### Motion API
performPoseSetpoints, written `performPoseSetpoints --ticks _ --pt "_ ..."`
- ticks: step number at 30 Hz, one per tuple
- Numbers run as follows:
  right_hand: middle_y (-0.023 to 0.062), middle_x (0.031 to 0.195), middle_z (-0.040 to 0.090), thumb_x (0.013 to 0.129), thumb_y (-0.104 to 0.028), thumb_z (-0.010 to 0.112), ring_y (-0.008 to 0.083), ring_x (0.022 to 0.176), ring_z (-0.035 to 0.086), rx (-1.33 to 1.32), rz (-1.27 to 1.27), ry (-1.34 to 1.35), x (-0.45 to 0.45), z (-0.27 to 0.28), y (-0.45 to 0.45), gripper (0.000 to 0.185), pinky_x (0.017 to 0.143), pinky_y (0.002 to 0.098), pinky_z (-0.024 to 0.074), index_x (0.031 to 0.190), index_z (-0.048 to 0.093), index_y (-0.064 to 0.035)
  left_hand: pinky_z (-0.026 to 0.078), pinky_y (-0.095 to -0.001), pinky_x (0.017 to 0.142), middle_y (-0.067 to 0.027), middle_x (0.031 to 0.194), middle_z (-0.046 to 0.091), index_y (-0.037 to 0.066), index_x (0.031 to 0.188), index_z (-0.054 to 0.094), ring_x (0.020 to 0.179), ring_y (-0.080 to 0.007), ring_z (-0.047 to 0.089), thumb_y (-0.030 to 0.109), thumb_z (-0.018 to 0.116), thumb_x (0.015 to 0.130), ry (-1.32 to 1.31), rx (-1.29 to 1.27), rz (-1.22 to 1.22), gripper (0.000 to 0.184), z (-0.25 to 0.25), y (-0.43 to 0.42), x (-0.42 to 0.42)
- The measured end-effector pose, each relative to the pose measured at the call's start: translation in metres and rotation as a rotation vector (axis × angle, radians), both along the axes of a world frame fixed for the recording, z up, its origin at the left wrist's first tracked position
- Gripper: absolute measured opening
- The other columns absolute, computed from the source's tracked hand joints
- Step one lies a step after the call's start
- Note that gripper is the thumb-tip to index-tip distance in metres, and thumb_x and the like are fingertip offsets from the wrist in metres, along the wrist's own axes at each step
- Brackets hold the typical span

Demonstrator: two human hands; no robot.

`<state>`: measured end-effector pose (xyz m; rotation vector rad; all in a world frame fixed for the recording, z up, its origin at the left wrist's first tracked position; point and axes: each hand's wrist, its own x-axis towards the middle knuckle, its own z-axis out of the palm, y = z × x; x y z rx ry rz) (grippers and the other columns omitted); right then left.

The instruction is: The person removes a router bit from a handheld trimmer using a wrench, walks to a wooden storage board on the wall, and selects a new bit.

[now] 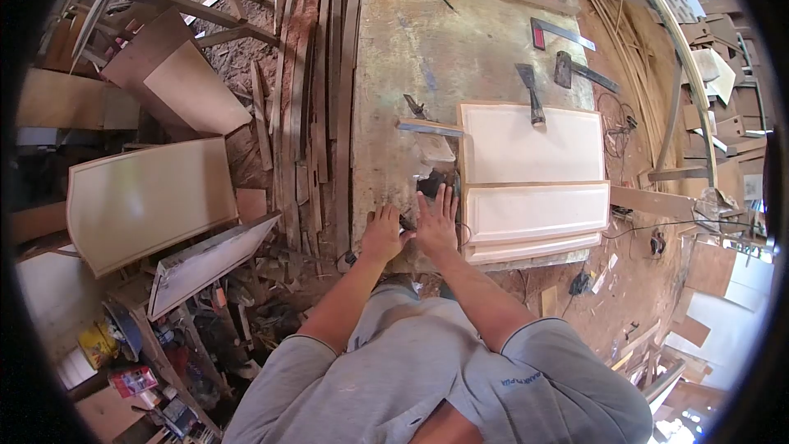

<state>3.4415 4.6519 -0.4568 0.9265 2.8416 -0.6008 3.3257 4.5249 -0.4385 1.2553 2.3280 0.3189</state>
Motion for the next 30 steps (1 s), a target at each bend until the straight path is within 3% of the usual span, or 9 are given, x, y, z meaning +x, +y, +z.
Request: performPoseSetpoints --ticks 9,12,21,24,30 --pt "0.0362 0.168 0.023 0.108 -0.030 0.050 0.0525 0.159 0.017 0.040 0.015 0.026 0.002 -0.001 -0.003 0.056 0.130 0.0646 0.0108 0.160 0.045 -0.0091 0.045 -0.0539 0.106 -0.0212 0.133 0.059 -0.003 0.134 0.054 0.127 -0.0392 0.055 0.051 0.076 0.089 -0.004 0.048 -0.020 0.074 -0.008 -0.004 -0.002" --pt "0.0355 0.166 0.028 0.106 -0.028 0.052 0.0520 0.158 0.020 0.046 0.030 -0.008 0.002 -0.002 -0.002 0.056 0.130 0.0639 0.0101 0.160 0.045 -0.0125 0.045 -0.0537 0.106 -0.0216 0.133 0.059 -0.004 0.135 0.054 0.128 -0.0389 0.055 0.052 0.075 0.089 0.006 0.040 -0.022 0.075 -0.010 -0.006 0.002" --pt "0.0347 0.165 0.029 0.108 -0.030 0.045 0.0500 0.157 0.022 0.012 0.038 -0.043 -0.001 -0.007 0.001 0.055 0.131 0.0611 0.0094 0.160 0.045 -0.0115 0.046 -0.0519 0.103 -0.0196 0.132 0.060 -0.005 0.132 0.055 0.124 -0.0365 0.056 0.053 0.075 0.088 0.023 0.026 -0.041 0.075 -0.004 -0.002 -0.002" --pt "0.0338 0.168 0.026 0.109 -0.033 0.046 0.0497 0.160 0.016 -0.008 0.063 -0.103 -0.001 -0.006 0.003 0.057 0.131 0.0625 0.0068 0.162 0.043 -0.0118 0.046 -0.0516 0.103 -0.0190 0.131 0.060 -0.004 0.131 0.056 0.124 -0.0362 0.056 0.053 0.075 0.088 0.032 0.013 -0.047 0.074 0.002 0.000 -0.004" --pt "0.0340 0.167 0.026 0.108 -0.032 0.048 0.0498 0.159 0.017 -0.011 0.045 -0.056 0.000 -0.008 0.001 0.058 0.131 0.0629 0.0073 0.162 0.042 -0.0116 0.047 -0.0523 0.101 -0.0198 0.131 0.060 -0.004 0.130 0.056 0.124 -0.0367 0.056 0.053 0.075 0.088 0.022 0.051 -0.038 0.074 -0.003 -0.002 -0.003"
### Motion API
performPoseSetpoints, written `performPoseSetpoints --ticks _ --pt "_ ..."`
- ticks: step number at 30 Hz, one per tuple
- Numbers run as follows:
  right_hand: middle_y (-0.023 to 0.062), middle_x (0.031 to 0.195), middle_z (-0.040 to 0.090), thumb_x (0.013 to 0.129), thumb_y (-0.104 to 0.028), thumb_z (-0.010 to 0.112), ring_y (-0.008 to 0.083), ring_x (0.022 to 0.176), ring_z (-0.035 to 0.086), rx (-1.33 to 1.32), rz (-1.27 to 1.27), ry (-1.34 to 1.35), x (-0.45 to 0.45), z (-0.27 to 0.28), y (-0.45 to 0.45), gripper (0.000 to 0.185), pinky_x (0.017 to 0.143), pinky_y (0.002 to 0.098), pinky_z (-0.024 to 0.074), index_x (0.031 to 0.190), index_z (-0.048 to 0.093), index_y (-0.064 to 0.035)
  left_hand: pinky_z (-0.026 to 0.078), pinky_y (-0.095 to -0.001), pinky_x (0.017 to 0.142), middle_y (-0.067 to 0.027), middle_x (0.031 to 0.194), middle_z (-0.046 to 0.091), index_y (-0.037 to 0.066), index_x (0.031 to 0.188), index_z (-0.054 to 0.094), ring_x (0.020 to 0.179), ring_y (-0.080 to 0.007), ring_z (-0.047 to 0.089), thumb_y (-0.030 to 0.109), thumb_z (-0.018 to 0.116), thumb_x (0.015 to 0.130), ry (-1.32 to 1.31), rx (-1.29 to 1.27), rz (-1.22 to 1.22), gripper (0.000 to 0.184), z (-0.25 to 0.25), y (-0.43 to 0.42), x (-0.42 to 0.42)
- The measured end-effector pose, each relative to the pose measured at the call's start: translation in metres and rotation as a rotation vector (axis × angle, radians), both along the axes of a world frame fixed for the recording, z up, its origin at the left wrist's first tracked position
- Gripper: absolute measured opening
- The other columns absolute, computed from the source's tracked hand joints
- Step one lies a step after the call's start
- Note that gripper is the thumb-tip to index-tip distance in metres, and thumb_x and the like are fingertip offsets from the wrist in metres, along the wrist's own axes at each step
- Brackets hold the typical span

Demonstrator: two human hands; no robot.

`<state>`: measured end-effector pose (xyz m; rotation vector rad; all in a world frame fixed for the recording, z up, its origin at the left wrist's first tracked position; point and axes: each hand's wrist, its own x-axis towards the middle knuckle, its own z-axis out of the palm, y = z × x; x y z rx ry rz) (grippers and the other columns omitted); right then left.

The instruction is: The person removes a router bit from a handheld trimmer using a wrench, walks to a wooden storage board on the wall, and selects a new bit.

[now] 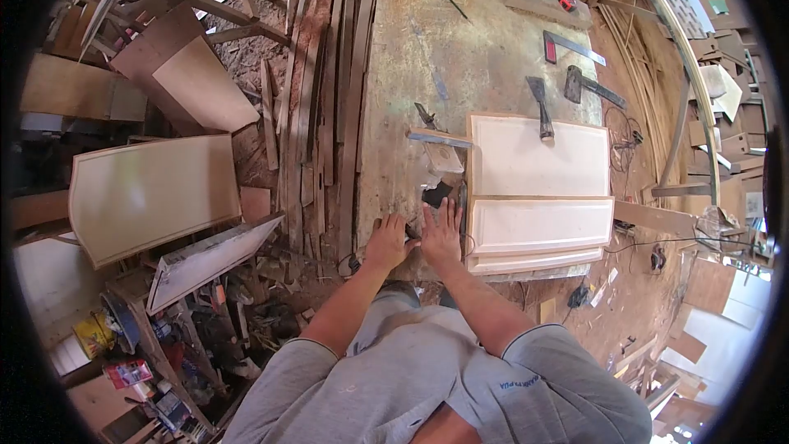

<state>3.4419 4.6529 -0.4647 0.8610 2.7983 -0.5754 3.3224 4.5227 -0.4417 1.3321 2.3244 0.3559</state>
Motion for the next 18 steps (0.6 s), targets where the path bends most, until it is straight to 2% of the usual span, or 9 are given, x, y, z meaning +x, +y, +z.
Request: performPoseSetpoints --ticks 12,18 --pt "0.0372 0.162 0.033 0.104 -0.027 0.055 0.0528 0.155 0.026 0.043 -0.003 0.140 0.003 -0.006 0.000 0.056 0.129 0.0663 0.0130 0.156 0.047 -0.0090 0.047 -0.0513 0.102 -0.0193 0.128 0.060 -0.004 0.129 0.057 0.123 -0.0365 0.057 0.051 0.076 0.088 -0.007 -0.008 0.013 0.071 0.005 0.001 0.001" --pt "0.0357 0.163 0.031 0.104 -0.029 0.056 0.0527 0.156 0.022 0.012 -0.003 0.071 0.002 -0.007 0.001 0.057 0.130 0.0661 0.0107 0.157 0.046 -0.0110 0.047 -0.0506 0.101 -0.0183 0.124 0.060 -0.003 0.127 0.057 0.120 -0.0365 0.057 0.050 0.076 0.088 -0.016 0.032 0.013 0.068 0.002 0.001 0.000"
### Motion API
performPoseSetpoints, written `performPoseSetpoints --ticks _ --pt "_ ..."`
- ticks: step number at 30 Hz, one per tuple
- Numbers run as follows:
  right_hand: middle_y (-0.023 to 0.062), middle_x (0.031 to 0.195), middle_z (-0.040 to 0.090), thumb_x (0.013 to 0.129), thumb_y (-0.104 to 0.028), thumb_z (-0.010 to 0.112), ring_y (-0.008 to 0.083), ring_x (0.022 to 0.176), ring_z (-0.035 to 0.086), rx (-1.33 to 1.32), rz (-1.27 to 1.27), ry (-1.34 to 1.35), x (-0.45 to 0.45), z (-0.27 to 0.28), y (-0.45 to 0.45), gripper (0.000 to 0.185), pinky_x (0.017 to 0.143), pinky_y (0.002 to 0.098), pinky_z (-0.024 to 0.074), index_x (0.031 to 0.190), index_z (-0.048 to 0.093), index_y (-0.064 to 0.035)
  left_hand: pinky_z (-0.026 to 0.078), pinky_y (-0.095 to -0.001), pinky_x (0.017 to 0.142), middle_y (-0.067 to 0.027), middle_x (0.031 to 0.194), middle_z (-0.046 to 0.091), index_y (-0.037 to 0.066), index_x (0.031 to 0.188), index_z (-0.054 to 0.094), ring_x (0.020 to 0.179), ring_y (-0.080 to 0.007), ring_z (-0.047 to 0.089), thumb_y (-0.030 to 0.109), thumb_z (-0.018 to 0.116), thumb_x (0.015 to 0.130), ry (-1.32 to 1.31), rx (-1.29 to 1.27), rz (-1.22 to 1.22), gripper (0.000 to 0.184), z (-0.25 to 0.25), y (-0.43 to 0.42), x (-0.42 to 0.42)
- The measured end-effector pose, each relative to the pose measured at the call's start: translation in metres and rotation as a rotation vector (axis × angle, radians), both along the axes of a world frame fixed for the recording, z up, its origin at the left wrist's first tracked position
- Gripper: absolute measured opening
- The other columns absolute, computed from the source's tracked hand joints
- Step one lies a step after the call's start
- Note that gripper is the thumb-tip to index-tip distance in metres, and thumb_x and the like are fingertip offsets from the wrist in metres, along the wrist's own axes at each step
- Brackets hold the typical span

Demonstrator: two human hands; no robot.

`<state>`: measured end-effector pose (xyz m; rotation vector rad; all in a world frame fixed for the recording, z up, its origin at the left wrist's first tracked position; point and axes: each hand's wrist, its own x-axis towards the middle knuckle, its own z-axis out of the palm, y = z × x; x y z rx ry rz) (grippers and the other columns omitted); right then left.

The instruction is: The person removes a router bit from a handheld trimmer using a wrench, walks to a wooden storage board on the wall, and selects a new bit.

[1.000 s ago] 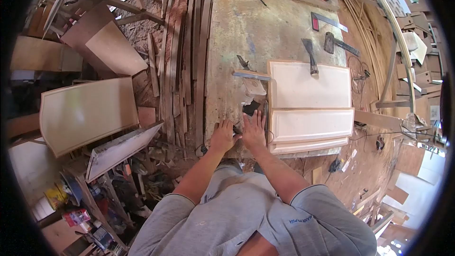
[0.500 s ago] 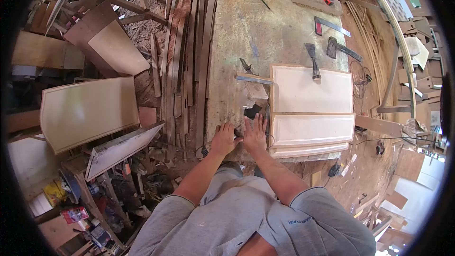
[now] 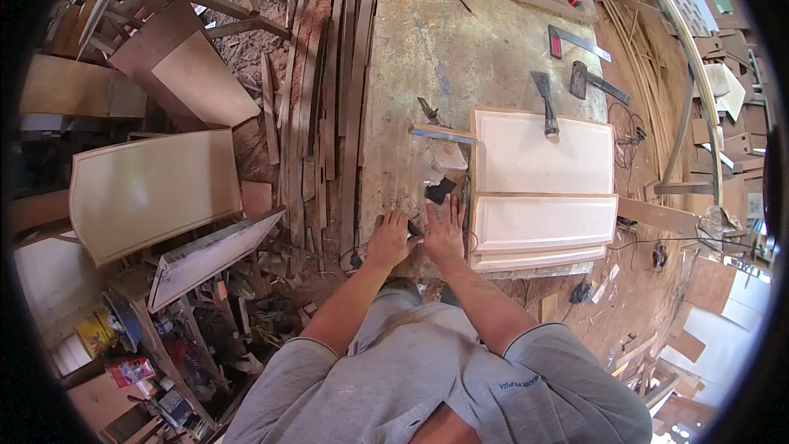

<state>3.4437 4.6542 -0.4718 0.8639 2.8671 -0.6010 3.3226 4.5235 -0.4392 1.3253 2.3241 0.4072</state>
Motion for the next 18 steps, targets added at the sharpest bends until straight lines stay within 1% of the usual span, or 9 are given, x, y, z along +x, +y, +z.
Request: performPoseSetpoints --ticks 4,9,12,13,14,15,16,17,18 --pt "0.0352 0.164 0.030 0.104 -0.029 0.055 0.0524 0.157 0.021 -0.012 0.003 -0.003 0.000 0.000 0.000 0.056 0.130 0.0660 0.0100 0.157 0.047 -0.0106 0.047 -0.0525 0.100 -0.0189 0.125 0.060 0.000 0.124 0.056 0.122 -0.0383 0.057 0.050 0.080 0.084 0.004 0.019 0.003 0.069 -0.006 -0.001 0.000" --pt "0.0364 0.164 0.029 0.105 -0.029 0.054 0.0525 0.157 0.019 -0.019 0.014 0.012 0.000 0.001 0.003 0.057 0.130 0.0658 0.0096 0.158 0.046 -0.0112 0.047 -0.0512 0.100 -0.0180 0.125 0.061 -0.002 0.126 0.057 0.121 -0.0366 0.057 0.049 0.078 0.086 0.001 -0.031 -0.004 0.068 0.002 0.004 -0.003" --pt "0.0371 0.166 0.025 0.101 -0.031 0.063 0.0531 0.158 0.018 0.010 0.036 -0.005 0.002 -0.003 0.004 0.066 0.130 0.0658 0.0098 0.161 0.043 -0.0118 0.047 -0.0514 0.100 -0.0179 0.125 0.061 -0.001 0.127 0.058 0.121 -0.0362 0.058 0.050 0.078 0.087 0.007 -0.004 -0.010 0.068 0.000 0.002 -0.001" --pt "0.0371 0.166 0.024 0.098 -0.033 0.067 0.0534 0.158 0.017 -0.045 0.018 0.028 0.006 -0.002 0.002 0.070 0.130 0.0658 0.0103 0.161 0.042 -0.0127 0.048 -0.0518 0.099 -0.0181 0.126 0.061 -0.001 0.127 0.058 0.121 -0.0364 0.058 0.050 0.078 0.087 0.011 0.012 -0.010 0.068 -0.002 0.000 -0.001" --pt "0.0372 0.167 0.023 0.096 -0.034 0.070 0.0537 0.158 0.017 -0.098 0.003 0.067 0.011 -0.001 0.000 0.075 0.130 0.0657 0.0109 0.162 0.041 -0.0137 0.047 -0.0529 0.100 -0.0192 0.126 0.061 -0.001 0.128 0.058 0.121 -0.0380 0.058 0.050 0.079 0.087 0.043 0.048 0.000 0.069 -0.005 -0.003 0.005" --pt "0.0371 0.167 0.022 0.094 -0.034 0.073 0.0538 0.158 0.017 -0.123 0.002 0.111 -0.004 -0.011 0.007 0.079 0.130 0.0655 0.0115 0.163 0.040 -0.0147 0.047 -0.0540 0.101 -0.0204 0.127 0.061 -0.001 0.128 0.057 0.121 -0.0397 0.058 0.050 0.079 0.086 0.085 0.082 0.014 0.070 -0.006 -0.005 0.013" --pt "0.0370 0.168 0.020 0.091 -0.035 0.076 0.0539 0.158 0.016 -0.148 0.003 0.153 -0.020 -0.020 0.015 0.083 0.130 0.0653 0.0121 0.163 0.039 -0.0158 0.046 -0.0550 0.101 -0.0215 0.127 0.060 -0.001 0.129 0.057 0.121 -0.0413 0.058 0.050 0.080 0.086 0.151 0.119 0.024 0.070 -0.014 -0.002 0.001" --pt "0.0369 0.168 0.019 0.089 -0.036 0.079 0.0539 0.158 0.016 -0.153 0.005 0.157 -0.023 -0.025 0.020 0.087 0.130 0.0648 0.0128 0.164 0.038 -0.0169 0.046 -0.0551 0.102 -0.0220 0.126 0.061 0.000 0.128 0.057 0.120 -0.0416 0.059 0.051 0.079 0.087 0.068 0.091 0.023 0.069 -0.007 -0.001 -0.001" --pt "0.0367 0.169 0.018 0.087 -0.037 0.081 0.0538 0.158 0.016 -0.180 -0.005 0.104 0.008 -0.016 0.004 0.091 0.130 0.0644 0.0135 0.164 0.038 -0.0180 0.047 -0.0544 0.101 -0.0213 0.126 0.060 -0.001 0.127 0.057 0.119 -0.0408 0.059 0.050 0.079 0.087 0.003 0.041 0.032 0.069 -0.001 -0.007 0.008"
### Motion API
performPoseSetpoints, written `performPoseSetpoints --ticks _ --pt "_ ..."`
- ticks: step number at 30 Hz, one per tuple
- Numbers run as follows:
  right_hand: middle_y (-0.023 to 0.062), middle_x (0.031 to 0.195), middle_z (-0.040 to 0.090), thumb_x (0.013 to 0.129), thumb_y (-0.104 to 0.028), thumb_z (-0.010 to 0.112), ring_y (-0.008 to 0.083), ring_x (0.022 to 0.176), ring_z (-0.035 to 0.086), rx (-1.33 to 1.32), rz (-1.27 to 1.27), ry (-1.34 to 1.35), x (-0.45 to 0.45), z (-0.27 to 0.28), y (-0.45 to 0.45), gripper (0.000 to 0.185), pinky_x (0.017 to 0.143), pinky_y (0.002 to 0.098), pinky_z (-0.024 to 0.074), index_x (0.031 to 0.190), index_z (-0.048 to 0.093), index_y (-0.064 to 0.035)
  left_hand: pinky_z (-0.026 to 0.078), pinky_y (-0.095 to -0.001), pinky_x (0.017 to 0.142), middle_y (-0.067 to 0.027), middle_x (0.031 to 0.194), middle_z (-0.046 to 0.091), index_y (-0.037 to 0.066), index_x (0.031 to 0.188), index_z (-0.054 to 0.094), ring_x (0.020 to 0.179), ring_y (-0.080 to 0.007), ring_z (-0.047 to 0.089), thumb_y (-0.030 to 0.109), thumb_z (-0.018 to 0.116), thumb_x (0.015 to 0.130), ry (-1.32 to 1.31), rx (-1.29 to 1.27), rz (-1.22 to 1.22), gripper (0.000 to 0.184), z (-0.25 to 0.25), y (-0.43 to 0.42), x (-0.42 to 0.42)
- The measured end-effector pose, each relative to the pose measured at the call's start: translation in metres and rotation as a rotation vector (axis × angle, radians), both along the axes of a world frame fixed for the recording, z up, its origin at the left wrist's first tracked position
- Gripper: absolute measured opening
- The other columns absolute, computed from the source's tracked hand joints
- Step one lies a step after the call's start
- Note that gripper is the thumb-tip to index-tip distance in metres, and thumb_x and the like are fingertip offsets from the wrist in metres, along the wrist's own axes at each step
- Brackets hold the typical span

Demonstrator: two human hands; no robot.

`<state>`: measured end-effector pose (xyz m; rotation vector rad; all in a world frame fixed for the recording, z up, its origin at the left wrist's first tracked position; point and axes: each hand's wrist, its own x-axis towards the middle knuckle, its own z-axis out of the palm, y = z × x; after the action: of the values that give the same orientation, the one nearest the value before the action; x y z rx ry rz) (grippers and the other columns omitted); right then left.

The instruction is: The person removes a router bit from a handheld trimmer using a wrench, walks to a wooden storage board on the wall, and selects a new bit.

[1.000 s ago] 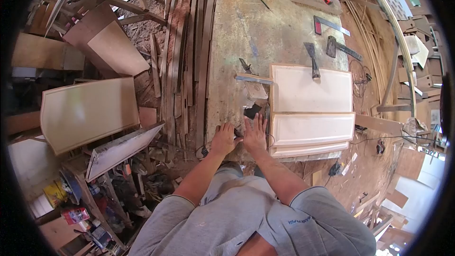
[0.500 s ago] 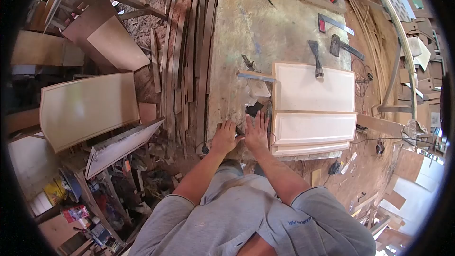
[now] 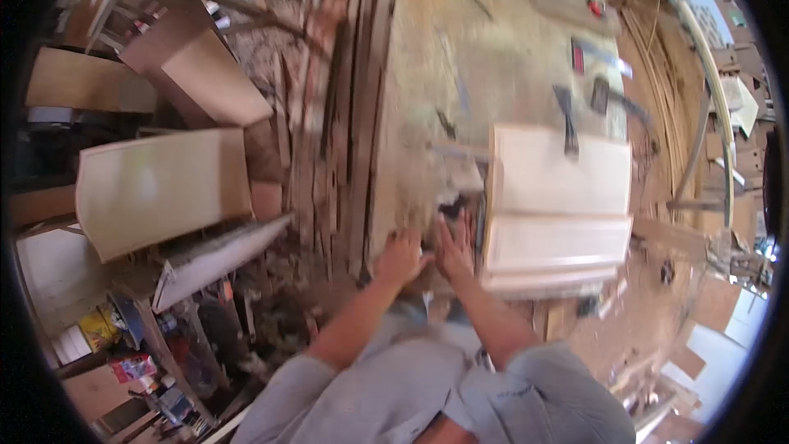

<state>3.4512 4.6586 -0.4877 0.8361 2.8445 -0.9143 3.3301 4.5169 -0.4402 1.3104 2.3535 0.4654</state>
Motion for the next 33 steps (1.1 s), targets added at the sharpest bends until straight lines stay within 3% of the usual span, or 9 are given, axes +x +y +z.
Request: performPoseSetpoints --ticks 1,6,11,16,20,26,29,33 --pt "0.0353 0.169 0.017 0.095 -0.035 0.073 0.0526 0.159 0.014 -0.004 -0.003 -0.037 -0.002 0.008 0.002 0.079 0.130 0.0625 0.0144 0.164 0.039 -0.0208 0.047 -0.0537 0.100 -0.0206 0.126 0.060 -0.002 0.127 0.057 0.119 -0.0400 0.059 0.050 0.079 0.086 -0.070 -0.048 0.005 0.069 0.006 0.001 0.000" --pt "0.0332 0.169 0.020 0.106 -0.029 0.054 0.0513 0.159 0.017 0.061 -0.021 0.054 0.002 -0.007 -0.003 0.058 0.130 0.0623 0.0149 0.163 0.041 -0.0218 0.047 -0.0506 0.098 -0.0191 0.122 0.059 -0.002 0.126 0.055 0.114 -0.0380 0.060 0.049 0.080 0.086 0.018 0.040 0.022 0.070 -0.001 0.006 -0.006" --pt "0.0308 0.164 0.030 0.103 -0.025 0.059 0.0479 0.157 0.026 0.180 0.059 0.167 0.011 0.007 -0.003 0.046 0.129 0.0618 0.0204 0.148 0.059 -0.0171 0.046 -0.0494 0.101 -0.0179 0.125 0.060 -0.001 0.129 0.055 0.118 -0.0361 0.059 0.053 0.079 0.086 0.037 -0.014 -0.007 0.072 -0.001 0.002 -0.005" --pt "0.0198 0.136 0.059 0.092 -0.022 0.066 0.0389 0.134 0.051 0.136 0.279 0.097 0.051 0.021 0.003 0.028 0.115 0.0545 0.0397 0.118 0.071 -0.0103 0.046 -0.0500 0.102 -0.0164 0.126 0.060 0.000 0.128 0.056 0.122 -0.0348 0.058 0.059 0.078 0.085 0.076 -0.020 -0.005 0.076 -0.007 0.004 0.000" --pt "0.0142 0.104 0.068 0.087 -0.022 0.069 0.0348 0.115 0.060 0.226 0.264 0.014 0.058 0.017 0.005 0.029 0.103 0.0499 0.0438 0.112 0.069 -0.0065 0.046 -0.0503 0.102 -0.0155 0.125 0.061 0.000 0.128 0.057 0.121 -0.0356 0.058 0.063 0.077 0.084 0.131 0.020 -0.016 0.079 -0.008 0.001 0.000" --pt "0.0206 0.107 0.073 0.101 -0.028 0.061 0.0375 0.110 0.065 0.101 -0.019 -0.031 0.054 0.082 -0.016 0.027 0.101 0.0507 0.0464 0.111 0.066 -0.0036 0.045 -0.0509 0.105 -0.0169 0.126 0.062 -0.002 0.130 0.056 0.121 -0.0371 0.058 0.065 0.078 0.081 -0.040 -0.030 0.030 0.086 0.004 0.005 -0.001" --pt "0.0225 0.105 0.075 0.106 -0.032 0.057 0.0407 0.103 0.070 -0.079 -0.011 -0.292 0.037 0.097 -0.015 0.030 0.093 0.0534 0.0498 0.111 0.066 -0.0030 0.046 -0.0511 0.106 -0.0176 0.125 0.062 -0.002 0.130 0.056 0.122 -0.0372 0.058 0.066 0.078 0.081 0.022 0.032 0.081 0.087 0.000 0.003 0.004" --pt "0.0215 0.099 0.076 0.106 -0.033 0.057 0.0420 0.099 0.073 -0.026 0.043 -0.285 0.032 0.085 -0.013 0.032 0.087 0.0549 0.0521 0.113 0.067 -0.0036 0.046 -0.0508 0.106 -0.0194 0.128 0.061 -0.002 0.134 0.053 0.126 -0.0383 0.057 0.064 0.080 0.081 0.028 0.035 0.018 0.088 -0.001 0.004 0.001"
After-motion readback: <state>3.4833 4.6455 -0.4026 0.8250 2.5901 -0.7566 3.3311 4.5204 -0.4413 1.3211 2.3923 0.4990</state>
